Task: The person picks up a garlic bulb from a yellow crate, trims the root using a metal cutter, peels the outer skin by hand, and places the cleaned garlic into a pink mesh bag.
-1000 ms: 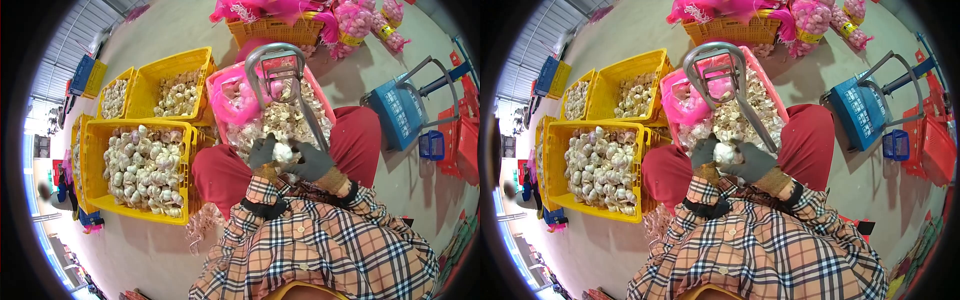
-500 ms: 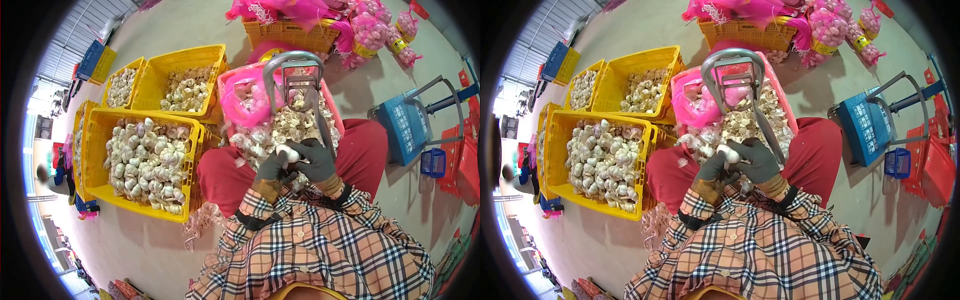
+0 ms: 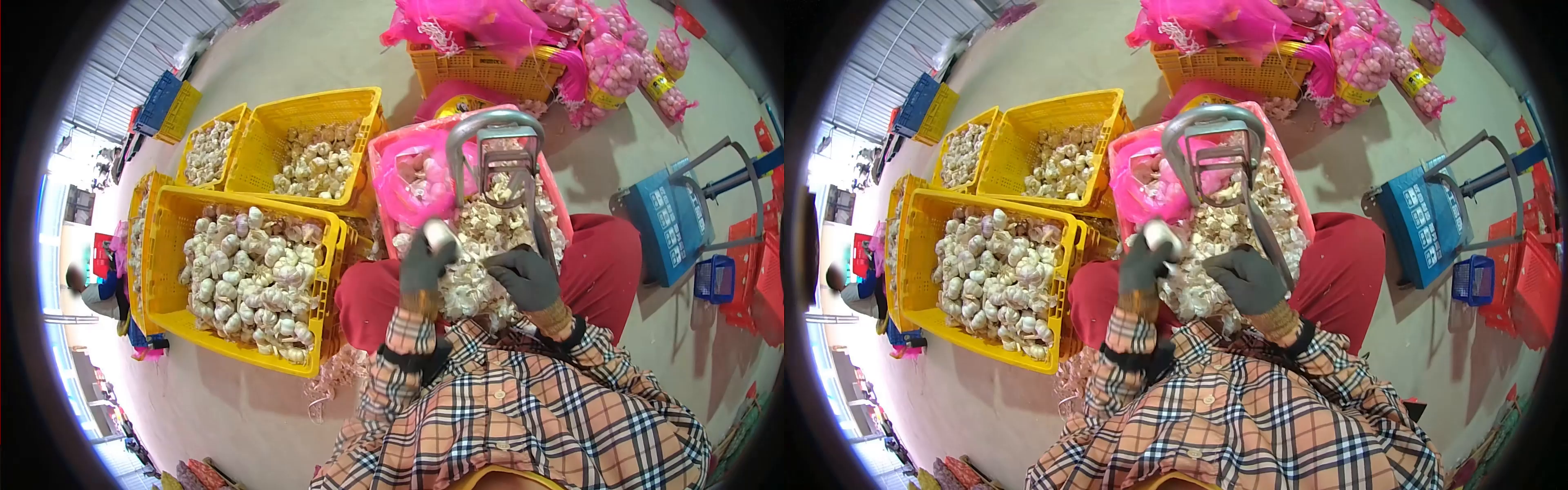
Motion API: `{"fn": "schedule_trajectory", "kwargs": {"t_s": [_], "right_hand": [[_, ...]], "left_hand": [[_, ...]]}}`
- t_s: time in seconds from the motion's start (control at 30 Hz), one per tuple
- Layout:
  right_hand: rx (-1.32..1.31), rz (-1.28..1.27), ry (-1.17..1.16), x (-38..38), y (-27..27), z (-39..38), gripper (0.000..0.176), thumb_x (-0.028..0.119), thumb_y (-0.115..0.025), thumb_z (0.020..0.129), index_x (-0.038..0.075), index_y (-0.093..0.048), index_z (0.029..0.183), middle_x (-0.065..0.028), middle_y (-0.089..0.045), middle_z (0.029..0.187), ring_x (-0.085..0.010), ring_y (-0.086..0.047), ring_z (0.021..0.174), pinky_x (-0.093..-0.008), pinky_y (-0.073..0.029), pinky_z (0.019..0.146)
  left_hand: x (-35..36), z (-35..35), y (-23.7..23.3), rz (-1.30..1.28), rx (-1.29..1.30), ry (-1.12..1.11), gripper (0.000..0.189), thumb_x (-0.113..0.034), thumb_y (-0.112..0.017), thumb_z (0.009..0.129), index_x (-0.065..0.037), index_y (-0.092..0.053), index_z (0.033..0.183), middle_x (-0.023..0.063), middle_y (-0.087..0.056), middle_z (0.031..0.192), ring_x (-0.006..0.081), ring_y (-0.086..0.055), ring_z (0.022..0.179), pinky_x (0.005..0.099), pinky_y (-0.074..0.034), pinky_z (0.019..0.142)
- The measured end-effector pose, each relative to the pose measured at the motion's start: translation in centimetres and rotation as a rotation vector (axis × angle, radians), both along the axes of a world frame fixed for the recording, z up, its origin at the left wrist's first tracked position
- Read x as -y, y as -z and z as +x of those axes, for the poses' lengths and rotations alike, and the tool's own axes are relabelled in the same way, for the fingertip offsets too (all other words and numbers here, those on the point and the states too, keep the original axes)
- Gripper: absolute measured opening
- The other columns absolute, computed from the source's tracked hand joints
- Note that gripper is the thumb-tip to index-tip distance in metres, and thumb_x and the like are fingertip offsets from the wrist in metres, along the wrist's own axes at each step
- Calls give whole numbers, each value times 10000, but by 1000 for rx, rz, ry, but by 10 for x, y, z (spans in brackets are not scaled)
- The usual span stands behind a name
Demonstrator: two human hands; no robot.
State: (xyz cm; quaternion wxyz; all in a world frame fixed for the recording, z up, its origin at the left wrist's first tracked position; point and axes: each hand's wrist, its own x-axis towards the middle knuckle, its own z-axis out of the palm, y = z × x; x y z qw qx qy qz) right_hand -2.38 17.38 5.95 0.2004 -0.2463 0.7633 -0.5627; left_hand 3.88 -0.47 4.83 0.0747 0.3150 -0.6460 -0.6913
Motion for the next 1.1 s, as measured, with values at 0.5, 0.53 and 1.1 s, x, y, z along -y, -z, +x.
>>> {"fn": "schedule_trajectory", "kwargs": {"t_s": [0.5,0.53,1.1], "right_hand": [[-148,31,-49,-5,11,2,170,16,-670,746,19,-665,916,-77,-626,774,-170,-564,698,-267,-445,621],[-92,43,-40,-3,13,2,172,11,-673,745,15,-663,917,-74,-628,780,-164,-562,700,-263,-444,623],[-230,26,-103,3,0,14,165,28,-650,768,23,-662,932,-93,-612,783,-171,-570,712,-265,-450,630]], "left_hand": [[95,-116,80,-987,578,414,585,-424,-542,805,-218,-392,1331,97,-345,1401,308,-359,1258,456,-319,1004],[102,-108,81,-945,332,348,561,-409,-550,808,-200,-418,1313,108,-390,1366,300,-404,1222,425,-345,987],[271,36,70,-959,858,215,573,-488,-664,663,-44,-639,1024,178,-630,1018,306,-613,931,377,-489,808]]}}
